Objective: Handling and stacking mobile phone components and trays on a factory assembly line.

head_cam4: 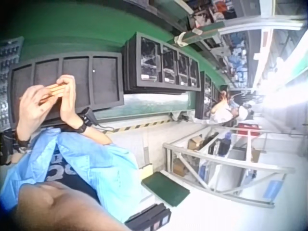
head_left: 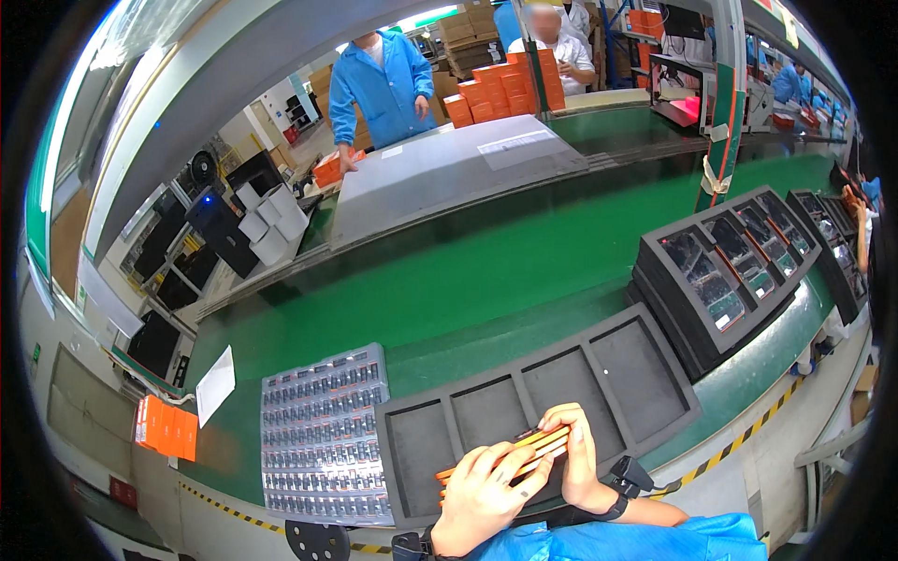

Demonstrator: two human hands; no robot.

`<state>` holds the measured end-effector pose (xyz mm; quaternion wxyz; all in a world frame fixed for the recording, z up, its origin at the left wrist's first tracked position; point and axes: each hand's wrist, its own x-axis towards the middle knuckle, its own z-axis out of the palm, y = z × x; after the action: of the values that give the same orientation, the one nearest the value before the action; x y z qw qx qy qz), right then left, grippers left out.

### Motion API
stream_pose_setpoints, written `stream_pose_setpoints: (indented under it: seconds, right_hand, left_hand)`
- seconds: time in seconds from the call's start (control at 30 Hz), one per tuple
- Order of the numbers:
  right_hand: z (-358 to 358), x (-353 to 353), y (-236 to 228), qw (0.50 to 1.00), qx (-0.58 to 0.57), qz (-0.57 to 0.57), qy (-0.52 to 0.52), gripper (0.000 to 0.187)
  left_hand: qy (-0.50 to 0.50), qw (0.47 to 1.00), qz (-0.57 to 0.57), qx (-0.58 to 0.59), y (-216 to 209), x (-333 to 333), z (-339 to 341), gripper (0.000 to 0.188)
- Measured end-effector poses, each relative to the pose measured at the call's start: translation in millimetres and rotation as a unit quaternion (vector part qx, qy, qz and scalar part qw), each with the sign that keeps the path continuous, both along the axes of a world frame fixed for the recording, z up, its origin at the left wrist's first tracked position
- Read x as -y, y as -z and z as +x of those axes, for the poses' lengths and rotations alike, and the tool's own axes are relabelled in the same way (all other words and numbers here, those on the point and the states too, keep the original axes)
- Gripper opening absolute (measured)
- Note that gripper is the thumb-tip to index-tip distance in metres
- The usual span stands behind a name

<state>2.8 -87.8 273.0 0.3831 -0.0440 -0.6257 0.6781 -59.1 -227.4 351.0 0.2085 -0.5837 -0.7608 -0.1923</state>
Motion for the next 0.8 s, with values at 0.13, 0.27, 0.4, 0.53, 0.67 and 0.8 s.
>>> stream_pose_setpoints:
  seconds: [0.13,0.27,0.4,0.53,0.67,0.8]
  right_hand:
    - [-0.9,2.3,-4.5,1.000,0.001,-0.007,-0.007,0.039]
    - [0.3,-0.6,0.6,1.000,-0.001,0.005,0.005,0.043]
    - [0.7,-0.2,0.6,1.000,0.004,-0.002,0.010,0.040]
    - [1.1,0.6,-3.7,1.000,0.011,-0.011,-0.009,0.034]
    - [1.0,0.3,-4.7,1.000,0.011,-0.016,-0.010,0.033]
    - [-0.6,0.2,-0.5,1.000,0.004,-0.010,0.008,0.037]
  left_hand:
    - [-0.019,1.000,0.008,0.017,1.3,2.0,1.6,0.033]
    - [-0.006,0.999,0.009,0.050,-2.6,1.9,1.5,0.034]
    - [0.003,0.998,0.005,0.066,2.0,3.2,3.0,0.033]
    - [-0.001,0.997,-0.005,0.072,1.8,5.2,4.8,0.032]
    - [-0.001,0.998,-0.006,0.068,2.1,4.7,4.9,0.032]
    - [0.000,0.998,-0.009,0.064,5.5,5.3,4.6,0.032]
